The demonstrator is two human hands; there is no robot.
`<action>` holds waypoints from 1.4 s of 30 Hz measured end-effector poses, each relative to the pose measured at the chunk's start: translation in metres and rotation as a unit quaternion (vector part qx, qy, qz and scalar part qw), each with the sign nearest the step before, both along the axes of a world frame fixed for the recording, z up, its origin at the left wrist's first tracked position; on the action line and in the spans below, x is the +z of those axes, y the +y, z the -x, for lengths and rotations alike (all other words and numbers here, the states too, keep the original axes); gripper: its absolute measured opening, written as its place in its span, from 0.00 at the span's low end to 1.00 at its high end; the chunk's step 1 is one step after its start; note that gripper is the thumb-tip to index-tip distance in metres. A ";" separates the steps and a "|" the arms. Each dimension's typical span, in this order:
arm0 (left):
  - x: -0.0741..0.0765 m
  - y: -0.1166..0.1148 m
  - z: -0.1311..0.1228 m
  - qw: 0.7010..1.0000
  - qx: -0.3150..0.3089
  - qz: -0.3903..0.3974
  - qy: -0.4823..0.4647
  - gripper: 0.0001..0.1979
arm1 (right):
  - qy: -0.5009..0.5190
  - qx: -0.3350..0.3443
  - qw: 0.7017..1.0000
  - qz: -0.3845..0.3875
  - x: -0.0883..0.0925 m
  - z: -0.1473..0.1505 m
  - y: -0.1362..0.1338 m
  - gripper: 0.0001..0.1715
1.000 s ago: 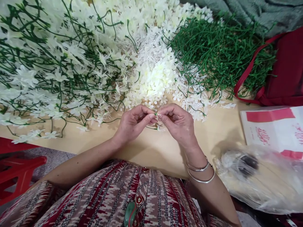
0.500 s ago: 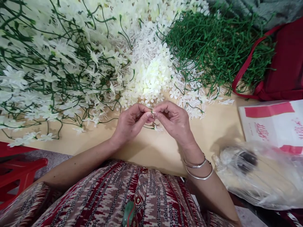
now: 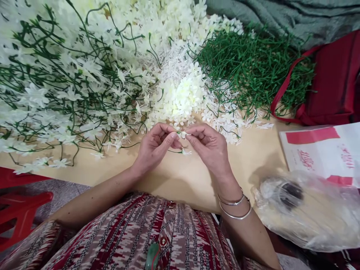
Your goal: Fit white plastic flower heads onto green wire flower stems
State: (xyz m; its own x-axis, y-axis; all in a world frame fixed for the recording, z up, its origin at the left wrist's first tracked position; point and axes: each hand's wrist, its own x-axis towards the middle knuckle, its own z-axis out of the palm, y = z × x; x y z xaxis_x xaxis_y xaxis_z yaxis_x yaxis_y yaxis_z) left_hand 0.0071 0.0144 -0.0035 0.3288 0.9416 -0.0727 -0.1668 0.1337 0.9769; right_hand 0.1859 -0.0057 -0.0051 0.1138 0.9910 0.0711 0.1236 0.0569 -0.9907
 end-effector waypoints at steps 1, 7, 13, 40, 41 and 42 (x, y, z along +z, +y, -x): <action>0.000 0.000 0.000 1.000 0.004 -0.001 -0.003 0.20 | -0.001 -0.009 1.000 -0.006 0.000 0.000 0.000 0.02; -0.003 0.001 0.002 0.998 0.013 -0.056 -0.017 0.14 | 0.013 -0.018 1.000 -0.009 0.004 0.002 -0.001 0.04; -0.005 0.001 0.002 0.999 0.019 -0.044 -0.012 0.14 | -0.010 -0.020 1.000 -0.018 0.008 0.012 -0.004 0.05; 0.002 0.002 0.003 1.000 0.019 -0.004 -0.014 0.16 | 0.102 -0.016 0.991 0.081 0.016 0.008 -0.007 0.13; 0.002 0.002 0.003 1.000 0.018 -0.004 -0.011 0.17 | 0.100 -0.025 0.991 0.079 0.017 0.009 -0.007 0.15; 0.002 0.002 0.003 1.000 0.018 -0.003 -0.009 0.17 | 0.090 -0.036 0.992 0.075 0.019 0.010 -0.007 0.15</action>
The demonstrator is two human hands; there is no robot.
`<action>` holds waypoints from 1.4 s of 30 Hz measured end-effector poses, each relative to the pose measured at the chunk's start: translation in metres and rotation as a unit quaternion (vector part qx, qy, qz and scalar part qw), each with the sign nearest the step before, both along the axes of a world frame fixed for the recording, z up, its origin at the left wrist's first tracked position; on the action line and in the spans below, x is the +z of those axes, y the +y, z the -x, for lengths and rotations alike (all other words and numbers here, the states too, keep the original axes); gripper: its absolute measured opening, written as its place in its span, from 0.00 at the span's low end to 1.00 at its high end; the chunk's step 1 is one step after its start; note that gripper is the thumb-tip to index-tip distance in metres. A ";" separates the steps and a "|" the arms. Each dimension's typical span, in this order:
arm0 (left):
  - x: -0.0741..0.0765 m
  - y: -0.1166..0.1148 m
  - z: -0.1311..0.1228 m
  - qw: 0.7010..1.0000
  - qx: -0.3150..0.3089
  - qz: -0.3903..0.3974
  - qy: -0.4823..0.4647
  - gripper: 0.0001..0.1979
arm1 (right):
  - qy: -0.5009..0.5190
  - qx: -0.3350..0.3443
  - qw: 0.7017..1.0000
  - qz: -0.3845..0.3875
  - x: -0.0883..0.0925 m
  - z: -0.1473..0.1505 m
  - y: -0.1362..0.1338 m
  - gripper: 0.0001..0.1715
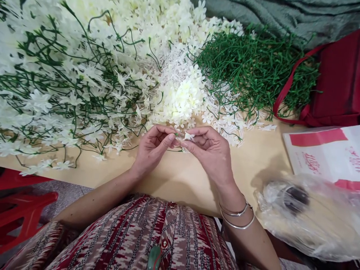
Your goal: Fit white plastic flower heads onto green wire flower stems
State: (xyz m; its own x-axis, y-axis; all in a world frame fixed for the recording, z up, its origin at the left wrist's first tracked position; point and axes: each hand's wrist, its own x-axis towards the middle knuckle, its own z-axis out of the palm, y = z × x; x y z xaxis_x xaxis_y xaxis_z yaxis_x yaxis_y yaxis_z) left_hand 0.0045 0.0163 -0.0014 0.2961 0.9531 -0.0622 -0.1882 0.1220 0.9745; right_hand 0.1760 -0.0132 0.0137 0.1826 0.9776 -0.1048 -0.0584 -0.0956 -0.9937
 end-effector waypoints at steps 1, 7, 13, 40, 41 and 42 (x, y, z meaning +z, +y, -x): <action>0.000 0.000 0.000 1.000 0.000 0.001 0.002 0.17 | -0.017 -0.010 1.000 -0.004 0.001 0.001 0.000 0.13; 0.000 0.001 -0.001 1.000 0.001 -0.003 -0.013 0.17 | -0.091 -0.018 0.995 -0.040 0.001 0.005 -0.005 0.05; 0.001 0.003 -0.001 0.999 -0.017 0.001 -0.036 0.16 | -0.150 -0.012 0.983 -0.102 -0.004 0.003 -0.006 0.01; -0.006 -0.004 -0.006 1.000 -0.003 0.002 -0.022 0.19 | -0.056 -0.025 0.997 -0.047 -0.011 0.013 0.001 0.11; -0.006 -0.005 -0.006 1.000 -0.001 0.004 -0.024 0.19 | -0.051 -0.023 0.997 -0.049 -0.013 0.014 0.001 0.11; -0.007 -0.005 -0.006 1.000 0.001 0.006 -0.026 0.19 | -0.049 -0.023 0.997 -0.051 -0.014 0.014 0.002 0.11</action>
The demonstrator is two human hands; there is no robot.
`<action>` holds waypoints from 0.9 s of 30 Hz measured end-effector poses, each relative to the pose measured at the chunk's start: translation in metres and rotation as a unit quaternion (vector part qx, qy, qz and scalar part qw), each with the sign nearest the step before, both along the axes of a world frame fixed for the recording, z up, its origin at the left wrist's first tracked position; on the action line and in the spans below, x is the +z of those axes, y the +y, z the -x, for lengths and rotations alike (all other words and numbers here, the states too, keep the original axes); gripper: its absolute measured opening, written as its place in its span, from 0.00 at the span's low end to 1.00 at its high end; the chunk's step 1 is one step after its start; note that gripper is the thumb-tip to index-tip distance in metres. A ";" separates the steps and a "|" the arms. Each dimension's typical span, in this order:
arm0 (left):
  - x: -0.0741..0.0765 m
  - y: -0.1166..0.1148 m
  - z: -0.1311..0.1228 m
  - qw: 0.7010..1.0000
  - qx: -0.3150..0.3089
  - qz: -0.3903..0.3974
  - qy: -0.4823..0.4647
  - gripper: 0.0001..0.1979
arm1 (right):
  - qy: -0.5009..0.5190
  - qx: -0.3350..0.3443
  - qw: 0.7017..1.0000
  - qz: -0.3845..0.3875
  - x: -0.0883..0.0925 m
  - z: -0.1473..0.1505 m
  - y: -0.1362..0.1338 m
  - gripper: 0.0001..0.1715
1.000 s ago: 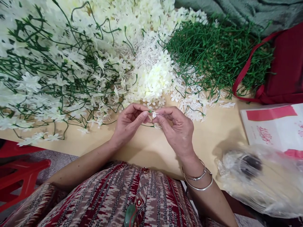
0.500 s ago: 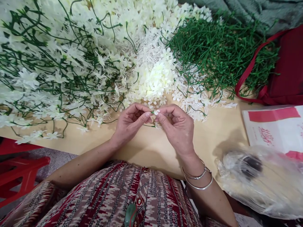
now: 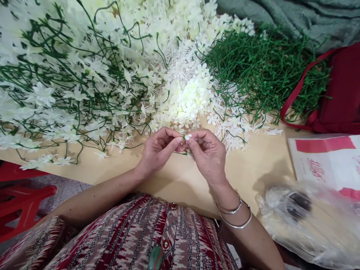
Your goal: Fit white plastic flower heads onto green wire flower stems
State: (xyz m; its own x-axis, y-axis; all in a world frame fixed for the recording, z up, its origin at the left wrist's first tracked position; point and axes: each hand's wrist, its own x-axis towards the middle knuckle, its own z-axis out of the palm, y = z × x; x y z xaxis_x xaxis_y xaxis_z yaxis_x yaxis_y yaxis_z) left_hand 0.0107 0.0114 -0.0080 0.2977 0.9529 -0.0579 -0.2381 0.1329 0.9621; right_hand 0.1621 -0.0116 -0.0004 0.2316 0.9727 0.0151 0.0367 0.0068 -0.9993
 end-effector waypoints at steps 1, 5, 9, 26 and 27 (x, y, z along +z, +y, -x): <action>0.000 0.000 0.000 1.000 0.002 0.002 -0.002 0.18 | 0.001 0.001 1.000 -0.003 -0.001 0.000 0.001 0.11; 0.001 -0.001 -0.001 1.000 0.004 0.004 0.000 0.19 | 0.002 0.006 1.000 -0.019 -0.003 0.001 0.003 0.11; 0.003 -0.002 -0.001 1.000 0.009 0.002 0.011 0.19 | 0.001 0.008 1.000 -0.025 -0.004 0.001 0.003 0.11; 0.002 -0.002 -0.005 0.999 0.036 -0.011 0.027 0.20 | 0.009 -0.017 1.000 0.015 -0.006 0.006 0.001 0.13; 0.001 -0.003 -0.006 0.999 0.035 -0.013 0.021 0.20 | 0.013 -0.013 1.000 0.018 -0.007 0.004 0.001 0.12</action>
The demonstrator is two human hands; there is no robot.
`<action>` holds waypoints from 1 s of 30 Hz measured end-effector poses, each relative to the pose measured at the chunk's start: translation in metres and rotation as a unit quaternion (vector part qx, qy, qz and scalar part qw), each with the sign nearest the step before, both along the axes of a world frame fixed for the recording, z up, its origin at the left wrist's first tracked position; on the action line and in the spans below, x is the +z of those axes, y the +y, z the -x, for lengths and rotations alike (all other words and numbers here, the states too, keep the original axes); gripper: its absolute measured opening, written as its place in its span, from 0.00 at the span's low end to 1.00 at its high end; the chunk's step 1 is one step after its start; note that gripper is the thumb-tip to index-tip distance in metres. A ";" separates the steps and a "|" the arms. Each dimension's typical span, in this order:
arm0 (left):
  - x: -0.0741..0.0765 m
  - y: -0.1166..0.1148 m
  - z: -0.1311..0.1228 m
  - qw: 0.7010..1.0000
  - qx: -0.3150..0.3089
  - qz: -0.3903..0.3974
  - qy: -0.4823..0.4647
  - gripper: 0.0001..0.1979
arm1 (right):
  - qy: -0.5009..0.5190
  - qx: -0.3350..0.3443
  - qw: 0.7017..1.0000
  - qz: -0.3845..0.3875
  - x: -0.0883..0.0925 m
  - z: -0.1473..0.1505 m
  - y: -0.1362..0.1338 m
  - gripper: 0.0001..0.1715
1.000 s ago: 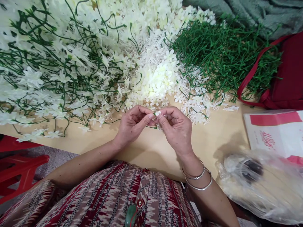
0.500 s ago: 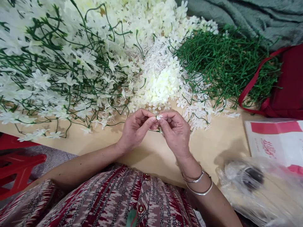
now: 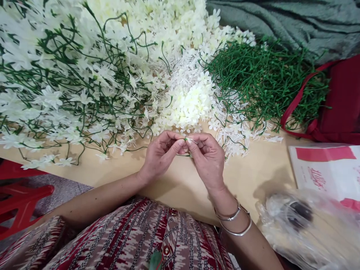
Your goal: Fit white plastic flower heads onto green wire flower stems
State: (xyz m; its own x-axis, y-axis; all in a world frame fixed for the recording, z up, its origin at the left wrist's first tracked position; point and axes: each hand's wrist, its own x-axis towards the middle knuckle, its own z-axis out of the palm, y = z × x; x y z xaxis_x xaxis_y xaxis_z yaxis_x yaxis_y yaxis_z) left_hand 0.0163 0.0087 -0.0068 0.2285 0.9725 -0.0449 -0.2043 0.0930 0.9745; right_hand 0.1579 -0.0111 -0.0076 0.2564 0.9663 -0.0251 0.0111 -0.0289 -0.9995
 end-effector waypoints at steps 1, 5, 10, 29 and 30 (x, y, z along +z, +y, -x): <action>0.000 0.000 0.000 1.000 -0.001 0.000 -0.006 0.20 | 0.002 0.005 1.000 -0.001 -0.001 -0.002 0.000 0.10; -0.002 0.000 0.000 1.000 -0.001 0.004 -0.013 0.18 | 0.007 0.030 0.999 -0.034 -0.003 -0.006 0.000 0.06; -0.003 0.000 0.001 1.000 0.006 0.013 -0.007 0.19 | -0.002 0.036 0.998 -0.043 -0.001 -0.006 0.000 0.05; -0.003 0.005 0.005 0.999 -0.023 0.022 0.007 0.21 | -0.006 0.030 0.999 -0.014 0.003 -0.001 0.004 0.09; -0.004 0.005 0.005 1.000 -0.022 0.019 0.001 0.20 | 0.001 0.024 1.000 -0.005 0.003 0.000 0.003 0.11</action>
State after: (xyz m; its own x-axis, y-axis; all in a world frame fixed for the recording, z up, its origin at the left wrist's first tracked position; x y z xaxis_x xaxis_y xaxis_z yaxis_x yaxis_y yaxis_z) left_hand 0.0112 0.0138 -0.0108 0.2700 0.9593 -0.0821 -0.1974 0.1386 0.9705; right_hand 0.1581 -0.0080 -0.0041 0.2089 0.9778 -0.0163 0.0106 -0.0189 -0.9998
